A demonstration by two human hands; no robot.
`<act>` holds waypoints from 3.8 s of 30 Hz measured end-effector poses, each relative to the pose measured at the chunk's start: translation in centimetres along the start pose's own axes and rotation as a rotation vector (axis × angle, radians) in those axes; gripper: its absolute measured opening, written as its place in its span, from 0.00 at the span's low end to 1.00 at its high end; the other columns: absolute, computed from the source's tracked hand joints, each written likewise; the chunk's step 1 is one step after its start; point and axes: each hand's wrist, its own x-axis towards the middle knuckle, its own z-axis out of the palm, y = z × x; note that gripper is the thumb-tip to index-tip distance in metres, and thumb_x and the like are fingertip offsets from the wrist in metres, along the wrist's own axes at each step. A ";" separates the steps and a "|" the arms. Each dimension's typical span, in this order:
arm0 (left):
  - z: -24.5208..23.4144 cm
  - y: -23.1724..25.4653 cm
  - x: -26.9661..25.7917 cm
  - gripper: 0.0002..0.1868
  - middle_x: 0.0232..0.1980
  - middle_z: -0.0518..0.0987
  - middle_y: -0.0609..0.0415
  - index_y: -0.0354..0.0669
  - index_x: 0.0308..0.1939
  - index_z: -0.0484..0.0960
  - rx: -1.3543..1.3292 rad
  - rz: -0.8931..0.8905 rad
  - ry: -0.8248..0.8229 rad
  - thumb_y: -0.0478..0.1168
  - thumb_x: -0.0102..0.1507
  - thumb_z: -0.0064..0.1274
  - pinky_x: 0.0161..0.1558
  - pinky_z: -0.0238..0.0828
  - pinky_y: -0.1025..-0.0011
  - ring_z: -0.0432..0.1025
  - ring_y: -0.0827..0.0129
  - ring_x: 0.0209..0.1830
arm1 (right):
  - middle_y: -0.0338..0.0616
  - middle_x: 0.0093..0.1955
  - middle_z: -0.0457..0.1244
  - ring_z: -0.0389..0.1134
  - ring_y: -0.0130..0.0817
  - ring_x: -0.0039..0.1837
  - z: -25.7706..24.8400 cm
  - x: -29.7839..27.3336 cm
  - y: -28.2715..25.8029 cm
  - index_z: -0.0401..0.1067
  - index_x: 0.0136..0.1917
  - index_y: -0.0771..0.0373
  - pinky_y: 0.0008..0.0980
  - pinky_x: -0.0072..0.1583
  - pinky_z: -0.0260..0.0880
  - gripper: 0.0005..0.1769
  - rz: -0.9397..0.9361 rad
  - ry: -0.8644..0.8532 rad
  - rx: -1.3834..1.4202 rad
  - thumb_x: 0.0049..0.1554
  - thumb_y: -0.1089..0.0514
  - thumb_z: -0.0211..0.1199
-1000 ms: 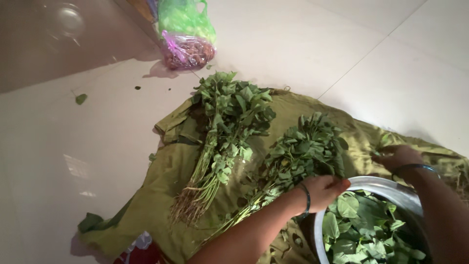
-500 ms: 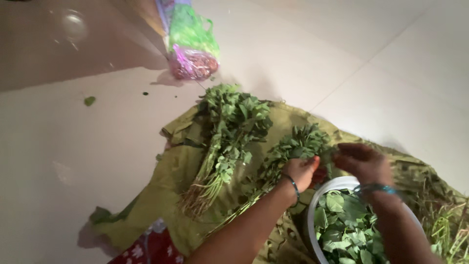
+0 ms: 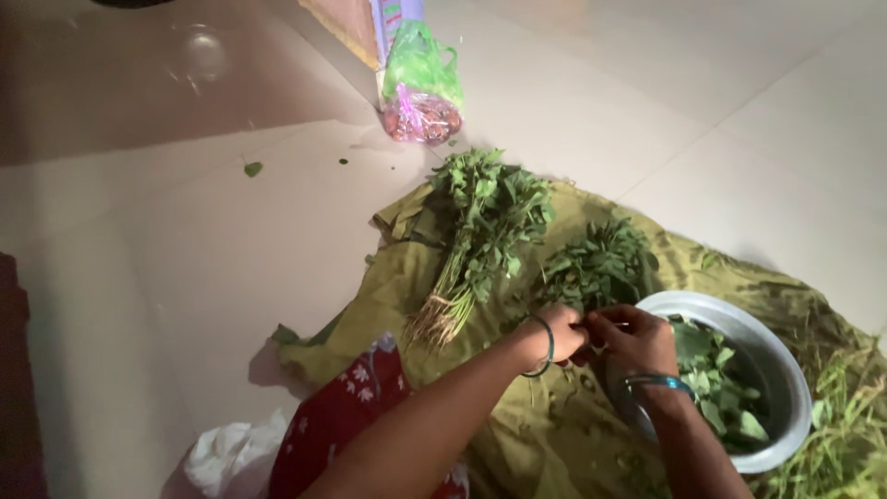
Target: The person plucks leaves from stalks by hand and with shears, placing the leaves into a bowl.
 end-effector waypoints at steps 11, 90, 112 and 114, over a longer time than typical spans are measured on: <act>-0.8 -6.9 1.7 0.14 0.36 0.80 0.51 0.39 0.48 0.85 0.620 0.273 0.184 0.44 0.73 0.48 0.37 0.69 0.60 0.72 0.65 0.32 | 0.45 0.45 0.73 0.73 0.28 0.43 -3.9 -4.3 1.8 0.78 0.52 0.67 0.29 0.42 0.69 0.13 0.059 0.030 0.292 0.58 0.57 0.64; 15.5 -2.0 15.9 0.20 0.41 0.86 0.46 0.36 0.43 0.88 -0.014 0.064 0.171 0.50 0.60 0.61 0.42 0.71 0.64 0.78 0.60 0.39 | 0.53 0.54 0.71 0.73 0.46 0.52 -16.0 1.1 18.9 0.71 0.62 0.68 0.43 0.51 0.71 0.26 0.562 0.200 0.578 0.63 0.44 0.60; 9.7 -3.9 -4.9 0.33 0.74 0.63 0.37 0.46 0.78 0.59 0.831 -0.089 0.177 0.51 0.70 0.39 0.68 0.62 0.47 0.61 0.46 0.72 | 0.38 0.69 0.65 0.66 0.42 0.71 -11.5 -4.7 17.2 0.78 0.61 0.38 0.44 0.69 0.70 0.25 0.437 -0.174 -1.118 0.50 0.37 0.72; 10.7 -6.6 -5.9 0.38 0.74 0.65 0.37 0.49 0.75 0.63 1.020 0.174 0.607 0.59 0.62 0.40 0.67 0.55 0.43 0.61 0.42 0.73 | 0.38 0.71 0.63 0.64 0.41 0.73 -10.7 -4.7 16.5 0.75 0.64 0.39 0.44 0.68 0.69 0.31 0.440 -0.184 -1.170 0.49 0.34 0.73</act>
